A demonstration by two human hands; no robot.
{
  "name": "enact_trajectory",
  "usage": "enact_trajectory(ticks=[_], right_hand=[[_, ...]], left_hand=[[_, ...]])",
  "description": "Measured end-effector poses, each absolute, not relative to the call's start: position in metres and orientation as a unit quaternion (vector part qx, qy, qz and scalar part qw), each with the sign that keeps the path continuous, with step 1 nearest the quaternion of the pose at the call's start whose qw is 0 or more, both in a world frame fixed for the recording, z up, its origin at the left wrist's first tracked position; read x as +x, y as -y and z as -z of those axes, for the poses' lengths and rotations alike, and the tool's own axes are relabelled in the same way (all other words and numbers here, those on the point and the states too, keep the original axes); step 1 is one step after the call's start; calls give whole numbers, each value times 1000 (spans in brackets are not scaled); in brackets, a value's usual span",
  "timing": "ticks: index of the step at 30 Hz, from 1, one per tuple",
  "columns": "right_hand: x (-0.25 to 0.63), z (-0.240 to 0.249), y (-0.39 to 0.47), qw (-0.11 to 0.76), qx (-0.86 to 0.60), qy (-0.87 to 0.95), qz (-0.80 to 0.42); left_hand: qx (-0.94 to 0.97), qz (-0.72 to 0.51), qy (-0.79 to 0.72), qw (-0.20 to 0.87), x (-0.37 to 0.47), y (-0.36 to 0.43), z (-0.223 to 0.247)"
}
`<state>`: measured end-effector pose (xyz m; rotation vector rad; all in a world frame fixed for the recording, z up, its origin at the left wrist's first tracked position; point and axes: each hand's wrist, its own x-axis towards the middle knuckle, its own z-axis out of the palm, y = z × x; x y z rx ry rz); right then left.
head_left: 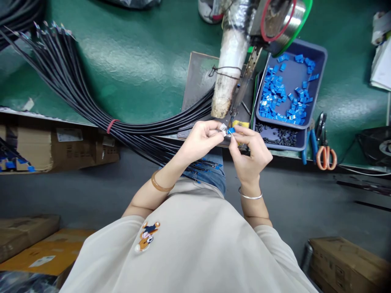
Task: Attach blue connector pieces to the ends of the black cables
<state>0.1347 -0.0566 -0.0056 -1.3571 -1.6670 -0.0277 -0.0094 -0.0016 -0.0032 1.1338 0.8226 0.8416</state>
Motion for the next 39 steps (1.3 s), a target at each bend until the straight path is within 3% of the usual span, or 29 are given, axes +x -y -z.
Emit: enact_trajectory(ticks=[18,22,25,29,32,35,39], right_hand=[[136,0,61,468,-553,690,-8],[142,-10,66,485,-591,641,-75],[154,-19,72,545,-620,551,-119],[174,-33,76,696,-512,501,57],[182,-40,78,746,-430,465,204],[186,-44,84,691,-465,487,263],[197,-42,86,435,-702,549,127]], left_hand=[[535,-344,-349,688,-13,3,3],[602,-273,-334,672,-21,11,0],[700,-193,-308,615,-29,26,9],[723,-167,-344,575,-43,50,34],[675,-228,-388,585,-52,61,45],[618,-325,-413,585,-58,59,40],[652,-443,-436,434,-56,34,22]])
